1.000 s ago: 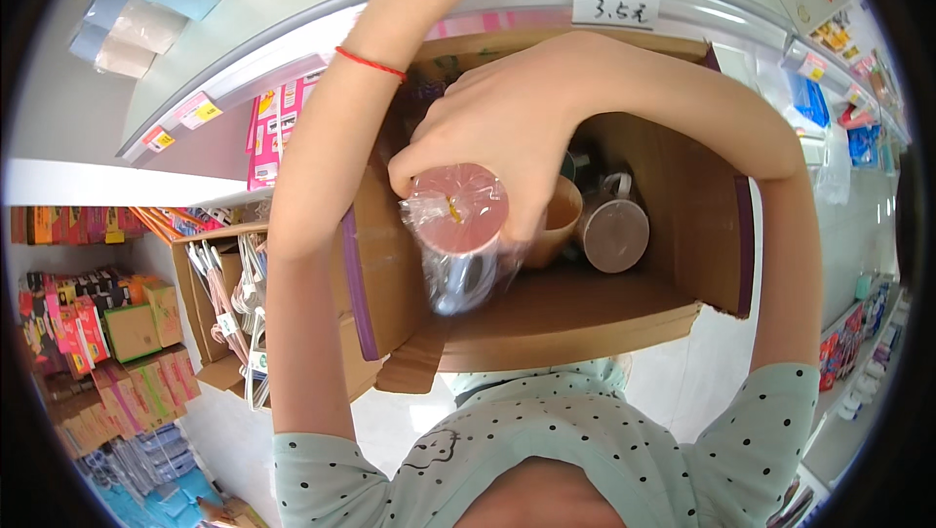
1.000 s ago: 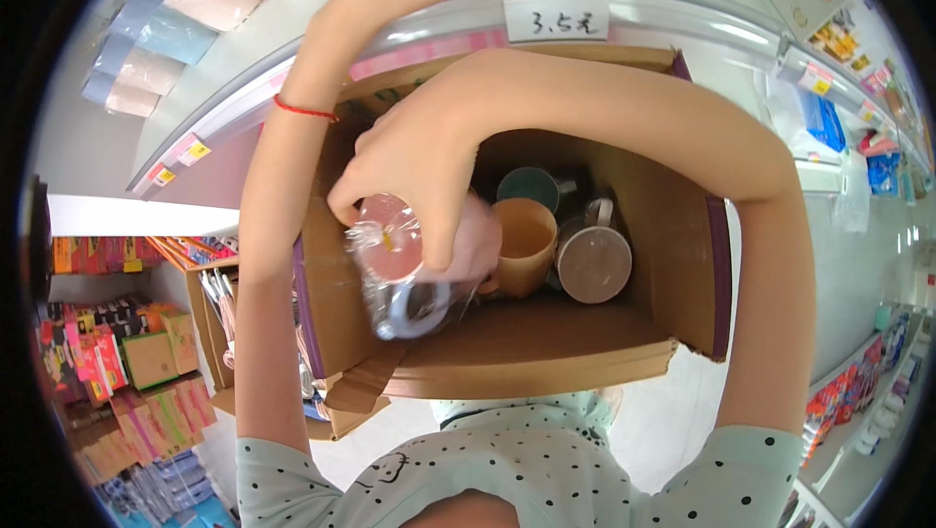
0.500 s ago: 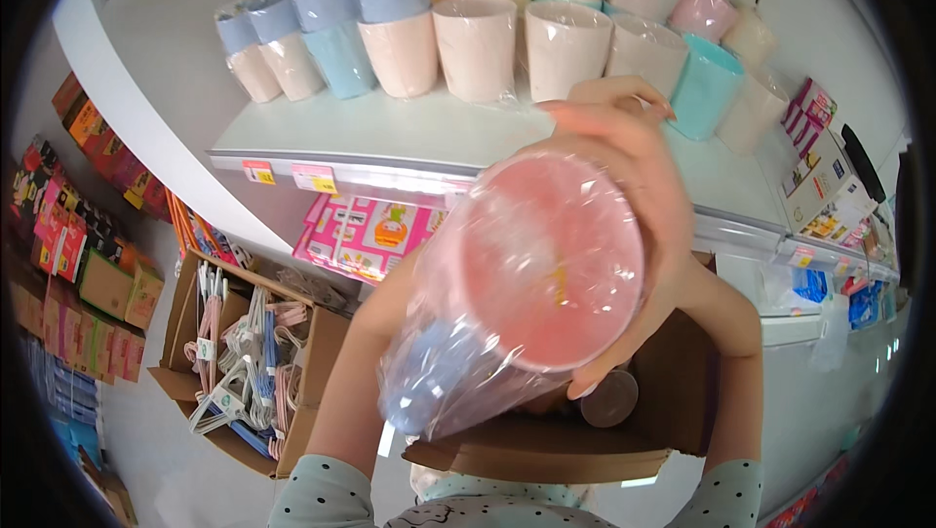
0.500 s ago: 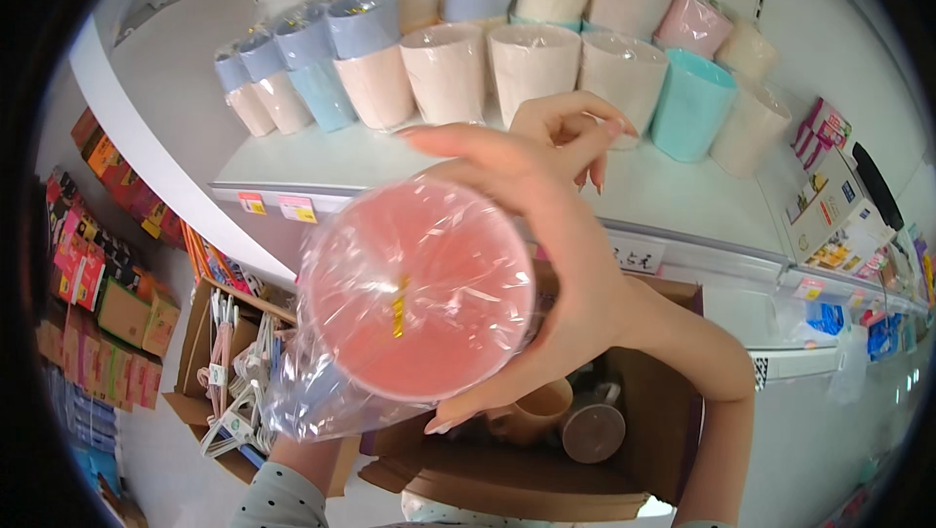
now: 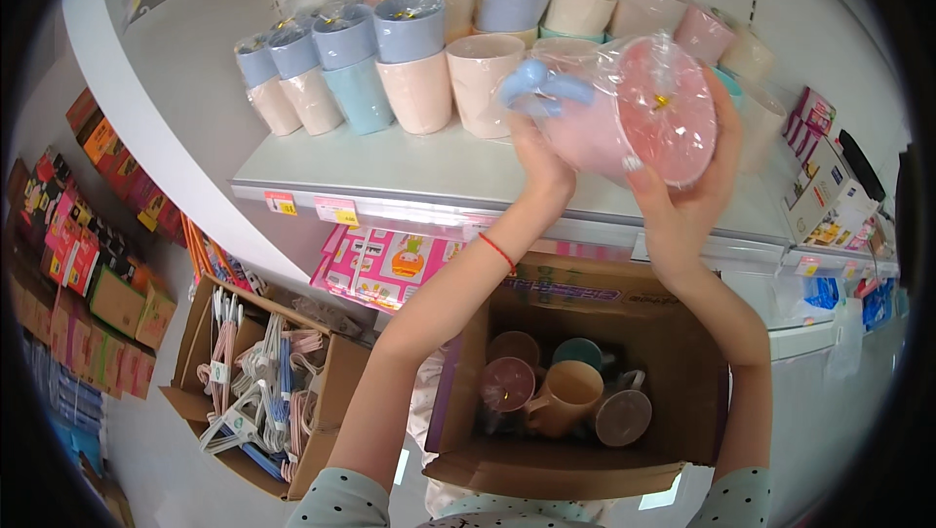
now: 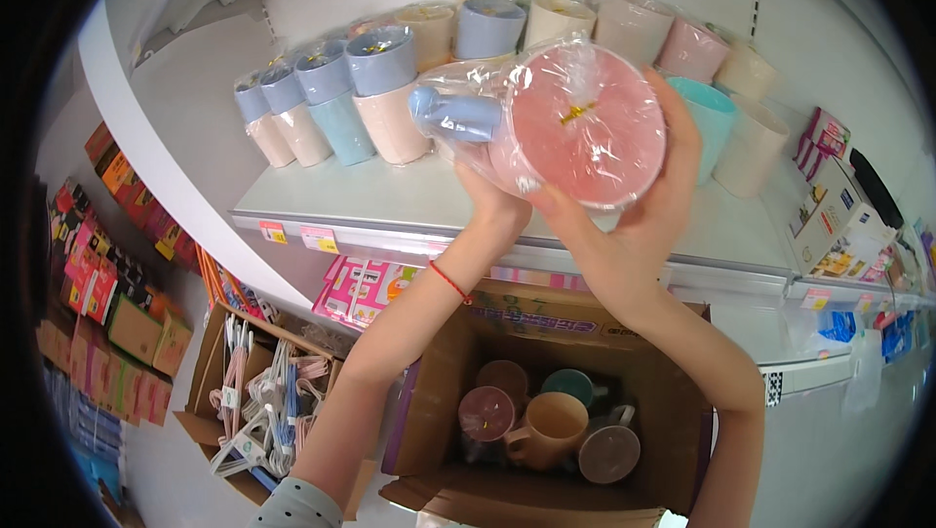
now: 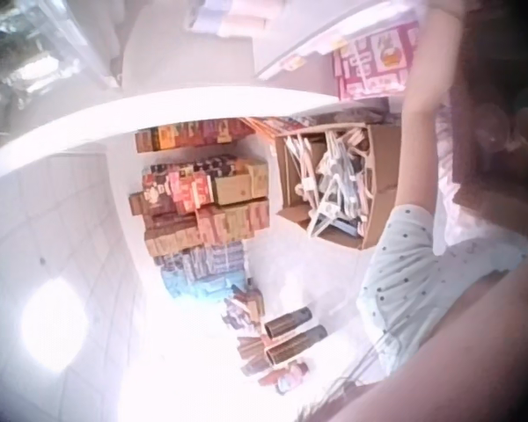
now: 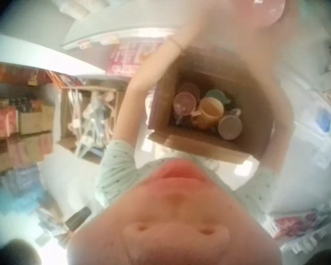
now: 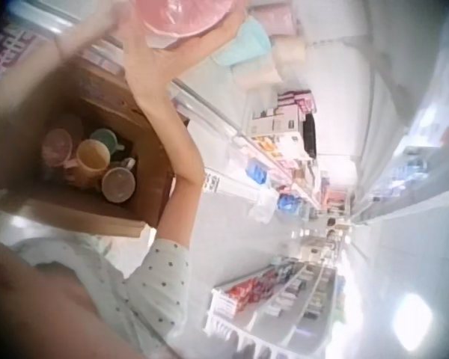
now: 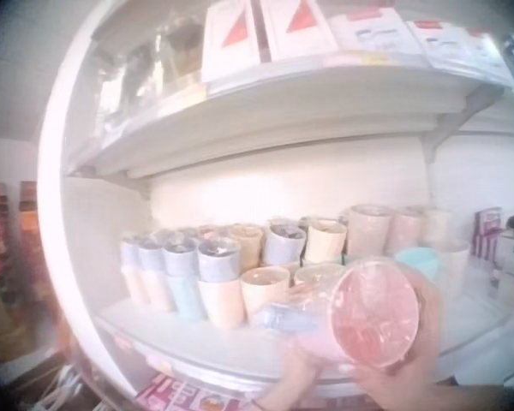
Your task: The person removes mugs from a cardboard box and places them on a store shelf. The person handles mugs of various colors, including pink, blue, and beige, arranging them in rows on the shelf.
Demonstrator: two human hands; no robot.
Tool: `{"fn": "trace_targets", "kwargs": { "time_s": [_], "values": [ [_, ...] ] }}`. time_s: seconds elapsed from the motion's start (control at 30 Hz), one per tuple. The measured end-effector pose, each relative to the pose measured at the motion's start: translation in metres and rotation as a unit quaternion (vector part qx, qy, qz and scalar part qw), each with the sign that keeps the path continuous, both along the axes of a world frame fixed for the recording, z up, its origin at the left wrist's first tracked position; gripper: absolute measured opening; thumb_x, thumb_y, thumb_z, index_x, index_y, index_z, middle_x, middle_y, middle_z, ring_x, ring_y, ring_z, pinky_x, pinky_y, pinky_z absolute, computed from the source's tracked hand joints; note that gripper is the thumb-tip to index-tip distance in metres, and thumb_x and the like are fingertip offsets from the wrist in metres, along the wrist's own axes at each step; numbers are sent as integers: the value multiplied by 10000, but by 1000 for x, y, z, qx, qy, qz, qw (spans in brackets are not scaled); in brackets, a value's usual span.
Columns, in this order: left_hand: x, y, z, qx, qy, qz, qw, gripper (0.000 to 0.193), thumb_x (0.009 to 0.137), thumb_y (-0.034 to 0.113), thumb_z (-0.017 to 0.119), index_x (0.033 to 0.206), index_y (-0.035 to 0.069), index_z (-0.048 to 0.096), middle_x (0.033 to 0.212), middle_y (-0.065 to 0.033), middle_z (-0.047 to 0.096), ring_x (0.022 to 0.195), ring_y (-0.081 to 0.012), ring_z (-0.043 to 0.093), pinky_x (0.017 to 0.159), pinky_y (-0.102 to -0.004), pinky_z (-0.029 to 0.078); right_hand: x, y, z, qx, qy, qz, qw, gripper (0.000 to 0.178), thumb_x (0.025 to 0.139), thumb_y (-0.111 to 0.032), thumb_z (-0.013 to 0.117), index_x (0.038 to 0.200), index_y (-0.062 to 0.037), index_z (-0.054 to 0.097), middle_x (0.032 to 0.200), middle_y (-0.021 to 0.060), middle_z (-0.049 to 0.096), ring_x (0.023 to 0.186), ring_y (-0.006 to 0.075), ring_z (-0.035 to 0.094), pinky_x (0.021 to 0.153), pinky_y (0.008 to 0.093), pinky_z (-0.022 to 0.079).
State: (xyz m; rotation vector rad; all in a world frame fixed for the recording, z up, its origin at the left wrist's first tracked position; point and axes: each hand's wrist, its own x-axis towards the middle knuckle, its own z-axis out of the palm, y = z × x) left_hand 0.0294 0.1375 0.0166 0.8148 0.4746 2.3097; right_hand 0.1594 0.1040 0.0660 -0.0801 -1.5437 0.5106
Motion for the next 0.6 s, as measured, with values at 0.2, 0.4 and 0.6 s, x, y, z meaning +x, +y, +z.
{"fn": "trace_targets", "kwargs": {
  "time_s": [0.2, 0.4, 0.6],
  "values": [
    [10, -22, 30, 38, 53, -26, 998, 601, 969, 500, 312, 1300, 26, 475, 1287, -122, 538, 1165, -238, 541, 993, -364, 431, -7, 6, 1, -204, 79, 62, 974, 590, 874, -235, 689, 1334, -6, 401, 1275, 103, 491, 1166, 171, 487, 963, 330, 426],
    [14, -25, 37, 40, 62, -50, 996, 633, 942, 528, 336, 1272, 12, 501, 1279, -117, 535, 1207, -230, 500, 1002, -362, 404, -4, 33, -4, -330, 122, 144, 925, 583, 891, -335, 669, 1310, 2, 445, 1228, 102, 541, 1118, 157, 508, 918, 300, 426],
    [18, -20, 32, 14, 118, 43, 992, 538, 943, 454, 477, 1254, 15, 488, 1231, -105, 548, 1136, -197, 520, 1001, -347, 385, -10, 27, -3, -307, 91, 164, 933, 645, 847, -267, 722, 1337, 6, 403, 1256, 113, 528, 1166, 181, 499, 953, 319, 421]
  ]
}}
